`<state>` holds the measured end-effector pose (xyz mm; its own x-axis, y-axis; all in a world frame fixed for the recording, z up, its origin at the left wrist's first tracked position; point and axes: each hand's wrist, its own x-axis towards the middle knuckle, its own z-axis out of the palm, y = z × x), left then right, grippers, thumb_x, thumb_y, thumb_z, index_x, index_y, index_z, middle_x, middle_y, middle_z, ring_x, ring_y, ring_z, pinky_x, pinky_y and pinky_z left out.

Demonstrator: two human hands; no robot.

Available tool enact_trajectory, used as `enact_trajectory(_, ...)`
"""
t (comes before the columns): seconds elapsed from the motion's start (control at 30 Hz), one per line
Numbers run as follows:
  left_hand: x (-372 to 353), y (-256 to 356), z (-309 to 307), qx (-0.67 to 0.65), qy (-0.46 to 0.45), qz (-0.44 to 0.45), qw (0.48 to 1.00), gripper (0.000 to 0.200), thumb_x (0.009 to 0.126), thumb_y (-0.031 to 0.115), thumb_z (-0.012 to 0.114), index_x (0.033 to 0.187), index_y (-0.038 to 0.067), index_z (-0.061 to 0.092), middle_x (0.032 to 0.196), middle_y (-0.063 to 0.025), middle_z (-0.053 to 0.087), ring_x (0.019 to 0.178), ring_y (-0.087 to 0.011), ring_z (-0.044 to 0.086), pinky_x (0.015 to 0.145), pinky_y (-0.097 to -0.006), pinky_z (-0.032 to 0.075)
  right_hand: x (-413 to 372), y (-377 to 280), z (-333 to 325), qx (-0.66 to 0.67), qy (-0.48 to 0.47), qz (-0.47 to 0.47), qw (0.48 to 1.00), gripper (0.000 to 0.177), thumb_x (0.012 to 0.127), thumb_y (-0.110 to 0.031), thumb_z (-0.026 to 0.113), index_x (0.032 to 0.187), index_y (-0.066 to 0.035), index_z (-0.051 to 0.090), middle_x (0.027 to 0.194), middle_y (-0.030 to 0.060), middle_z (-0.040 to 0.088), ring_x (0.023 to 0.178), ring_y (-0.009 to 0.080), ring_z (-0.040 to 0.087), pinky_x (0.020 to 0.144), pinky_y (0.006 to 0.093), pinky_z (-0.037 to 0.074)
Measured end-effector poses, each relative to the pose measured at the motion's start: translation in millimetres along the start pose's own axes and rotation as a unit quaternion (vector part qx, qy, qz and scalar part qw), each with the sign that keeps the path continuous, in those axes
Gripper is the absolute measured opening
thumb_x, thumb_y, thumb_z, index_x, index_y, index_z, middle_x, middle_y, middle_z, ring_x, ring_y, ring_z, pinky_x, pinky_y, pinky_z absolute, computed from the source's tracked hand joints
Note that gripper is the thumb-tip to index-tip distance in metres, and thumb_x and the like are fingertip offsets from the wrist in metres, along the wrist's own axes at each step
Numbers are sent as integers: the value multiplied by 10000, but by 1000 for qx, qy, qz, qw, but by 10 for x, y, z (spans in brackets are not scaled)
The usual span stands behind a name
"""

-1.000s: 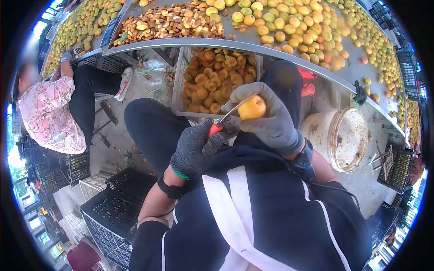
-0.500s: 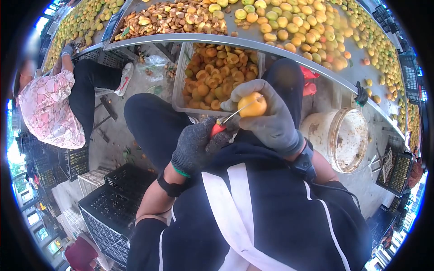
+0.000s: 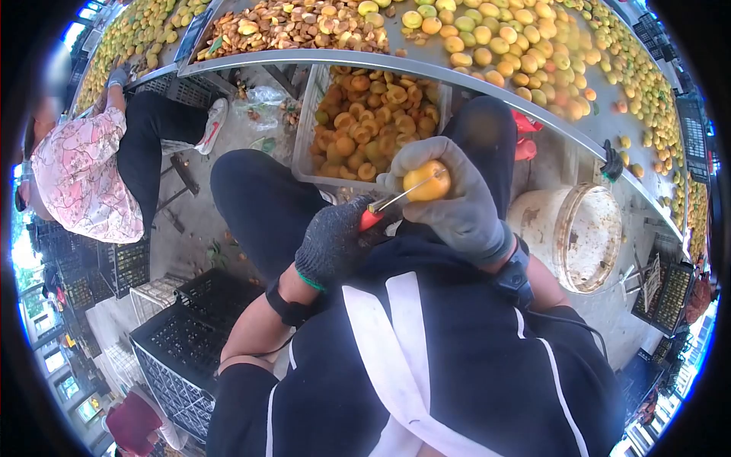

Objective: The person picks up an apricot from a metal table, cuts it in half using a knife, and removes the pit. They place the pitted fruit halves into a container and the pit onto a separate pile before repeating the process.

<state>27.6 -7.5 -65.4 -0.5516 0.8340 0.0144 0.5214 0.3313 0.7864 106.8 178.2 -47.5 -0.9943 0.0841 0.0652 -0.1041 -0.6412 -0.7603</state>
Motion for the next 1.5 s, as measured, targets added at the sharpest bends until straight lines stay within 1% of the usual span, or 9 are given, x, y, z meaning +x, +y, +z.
enact_trajectory(0.2, 37, -18, -10, 64, 1, -32, 997, 339, 767, 231, 739, 1053, 81, 639, 791, -175, 644, 745, -371, 641, 646, -430, 511, -8, 51, 117, -24, 24, -23, 999, 434, 770, 128, 637, 1135, -51, 487, 1020, 89, 566, 810, 120, 568, 667, 237, 481)
enact_trajectory(0.3, 106, -68, 49, 41, 59, 23, 997, 349, 767, 249, 743, 1051, 76, 635, 785, -181, 641, 752, -374, 639, 652, -430, 512, 18, 51, 164, 56, 63, -1, 996, 442, 766, 123, 644, 1139, -56, 488, 1034, 83, 567, 854, 121, 573, 699, 238, 486)
enact_trajectory(0.5, 113, -162, 191, -5, 71, 17, 997, 308, 790, 281, 730, 1018, 96, 638, 787, -172, 645, 733, -369, 636, 645, -432, 506, 72, 102, 73, -84, 0, -76, 994, 470, 763, 94, 672, 1165, -47, 473, 1049, 75, 564, 982, 142, 578, 795, 238, 494)
enact_trajectory(0.77, 186, -176, 161, 32, 10, -34, 999, 356, 809, 350, 725, 1016, 88, 603, 795, -178, 645, 760, -378, 644, 654, -445, 503, 64, 64, -121, -31, 106, 75, 991, 493, 779, 117, 681, 1210, -22, 486, 1272, 144, 547, 1195, 227, 540, 956, 318, 503)
enact_trajectory(0.9, 209, 15, 55, 11, 55, -33, 998, 431, 810, 368, 722, 1079, 71, 564, 837, -195, 651, 764, -387, 651, 660, -463, 509, 10, 45, -139, -23, 54, 43, 997, 515, 782, 99, 692, 1235, -20, 480, 1325, 163, 522, 1207, 227, 529, 980, 333, 483)
enact_trajectory(1.1, 256, -81, 286, -11, 66, -17, 998, 401, 828, 319, 703, 1073, 39, 554, 844, -217, 641, 786, -402, 641, 652, -452, 504, 64, 99, -14, 75, 36, -16, 996, 451, 846, -19, 693, 1240, -29, 474, 1315, 145, 532, 1193, 203, 527, 1012, 347, 429)
enact_trajectory(1.2, 308, 38, 158, -54, 40, 26, 997, 343, 849, 277, 678, 1059, 34, 557, 835, -225, 636, 784, -416, 631, 653, -452, 499, 124, 37, -102, -24, 5, -9, 1000, 431, 885, -96, 673, 1256, -29, 463, 1299, 143, 545, 1181, 203, 527, 992, 323, 431)
enact_trajectory(1.27, 325, 56, 125, -75, 37, 20, 996, 324, 853, 262, 670, 1050, 30, 558, 832, -227, 635, 783, -423, 626, 654, -455, 497, 170, -17, -184, -251, -18, -4, 968, 514, 913, -230, 642, 1316, -7, 414, 1344, 189, 509, 1285, 282, 465, 1085, 416, 349)
enact_trajectory(1.5, 478, -48, 122, -43, 54, -10, 998, 372, 858, 254, 674, 1099, 8, 534, 855, -240, 641, 833, -425, 626, 679, -473, 495, 226, 210, -136, -55, 24, -62, 996, 585, 889, -290, 680, 1329, -4, 422, 1289, 156, 554, 1194, 222, 539, 1012, 339, 419)
